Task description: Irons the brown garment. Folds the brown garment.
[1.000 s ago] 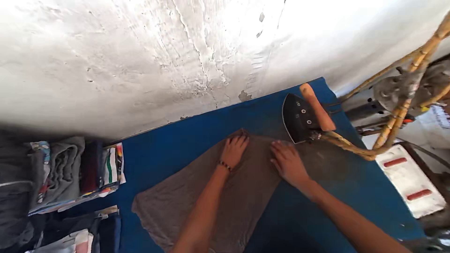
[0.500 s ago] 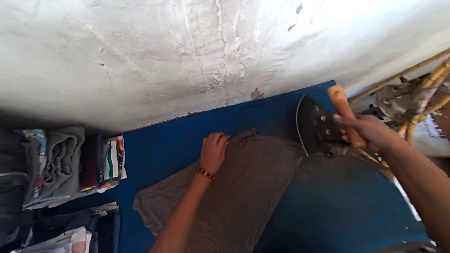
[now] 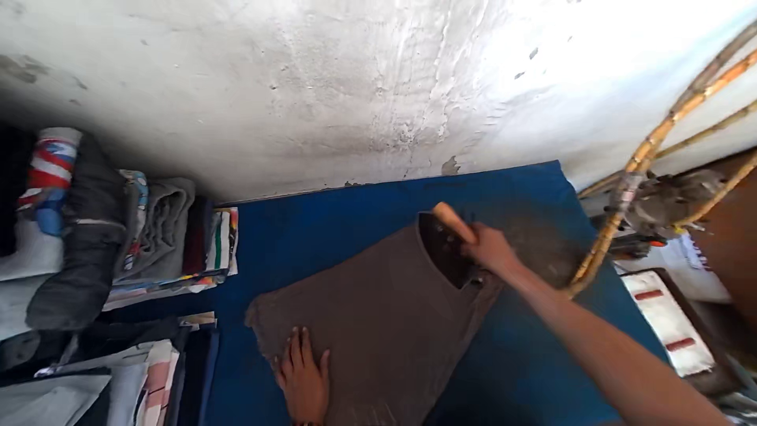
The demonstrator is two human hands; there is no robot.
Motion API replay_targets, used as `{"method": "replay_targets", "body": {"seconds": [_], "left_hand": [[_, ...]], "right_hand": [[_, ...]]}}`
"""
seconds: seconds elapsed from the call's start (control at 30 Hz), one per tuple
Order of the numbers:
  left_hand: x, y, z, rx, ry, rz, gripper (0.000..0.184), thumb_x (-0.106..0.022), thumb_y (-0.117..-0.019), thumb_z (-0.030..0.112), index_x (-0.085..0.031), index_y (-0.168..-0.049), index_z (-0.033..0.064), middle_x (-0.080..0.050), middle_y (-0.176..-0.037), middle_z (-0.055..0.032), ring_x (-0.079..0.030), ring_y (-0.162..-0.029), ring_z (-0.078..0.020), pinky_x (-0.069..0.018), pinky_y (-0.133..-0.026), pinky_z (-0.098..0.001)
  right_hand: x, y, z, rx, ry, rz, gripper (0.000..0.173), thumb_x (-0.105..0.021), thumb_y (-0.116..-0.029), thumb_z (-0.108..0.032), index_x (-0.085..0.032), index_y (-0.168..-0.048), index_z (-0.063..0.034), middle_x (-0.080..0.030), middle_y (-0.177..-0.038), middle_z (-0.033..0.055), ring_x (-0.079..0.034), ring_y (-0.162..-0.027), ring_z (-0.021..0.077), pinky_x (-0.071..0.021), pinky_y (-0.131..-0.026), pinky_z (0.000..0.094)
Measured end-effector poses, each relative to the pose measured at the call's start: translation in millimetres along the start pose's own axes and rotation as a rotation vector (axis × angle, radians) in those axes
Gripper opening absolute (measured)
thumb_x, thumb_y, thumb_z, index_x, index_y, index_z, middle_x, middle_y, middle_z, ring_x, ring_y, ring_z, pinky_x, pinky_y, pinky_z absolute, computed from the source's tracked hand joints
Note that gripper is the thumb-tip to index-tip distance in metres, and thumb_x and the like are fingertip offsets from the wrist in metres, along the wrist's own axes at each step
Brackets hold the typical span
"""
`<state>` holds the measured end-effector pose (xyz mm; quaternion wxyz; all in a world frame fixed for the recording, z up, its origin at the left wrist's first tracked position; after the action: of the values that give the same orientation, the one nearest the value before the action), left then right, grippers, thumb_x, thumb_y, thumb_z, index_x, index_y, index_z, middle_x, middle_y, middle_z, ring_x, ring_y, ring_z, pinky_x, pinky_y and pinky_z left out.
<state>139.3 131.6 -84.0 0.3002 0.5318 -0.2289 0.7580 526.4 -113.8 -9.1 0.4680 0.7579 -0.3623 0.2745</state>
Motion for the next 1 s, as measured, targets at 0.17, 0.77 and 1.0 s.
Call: {"method": "replay_targets", "body": {"seconds": [0.17,0.77,1.0], "left_hand": [[-4,6,-4,0.004,-0.033,0.062,0.072,-0.031,-0.1027,0.051,-0.049,-0.15,0.0,-0.046,-0.155,-0.0238,-0.043,-0.142,-0.0498,-0.0236,-0.113,-0.073],[32,-33,-15,0.001,0.046,0.063,0.046,-0.047,-0.1061,0.026,-0.057,-0.144,0.0013,-0.052,-0.15,-0.0235,-0.047,-0.138,-0.0496,-0.0327,-0.108,-0.0716],[52,-133,-94,0.234,0.056,-0.233,0.042,-0.05,-0.1081,0.019,-0.053,-0.145,-0.0018,-0.046,-0.152,-0.0278,-0.041,-0.143,-0.0467,-0.0342,-0.115,-0.0619]], "right_hand": [[46,-23,51,-0.018,-0.03,0.141,0.035,-0.07,-0.095,-0.014,-0.061,-0.123,0.0039,-0.067,-0.097,0.0298,-0.068,-0.08,0.0435,-0.0556,-0.072,0.0625],[64,16,94,-0.066,0.001,0.199,0.039,-0.071,-0.0953,-0.014,-0.058,-0.125,0.0085,-0.065,-0.104,0.0356,-0.066,-0.089,0.0515,-0.0525,-0.078,0.0696],[-28,58,-14,-0.005,-0.086,0.033,0.038,-0.069,-0.0965,-0.012,-0.057,-0.129,0.0038,-0.066,-0.097,0.0251,-0.066,-0.074,0.032,-0.057,-0.071,0.0511]]}}
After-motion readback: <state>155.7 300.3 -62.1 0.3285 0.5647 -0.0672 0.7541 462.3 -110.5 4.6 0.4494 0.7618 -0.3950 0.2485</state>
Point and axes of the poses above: each hand's wrist, its own y-axis away from the middle knuckle, its own x-axis out of the back of the hand, z = x × y, the point moved 10 cm from there along -y, towards the middle knuckle
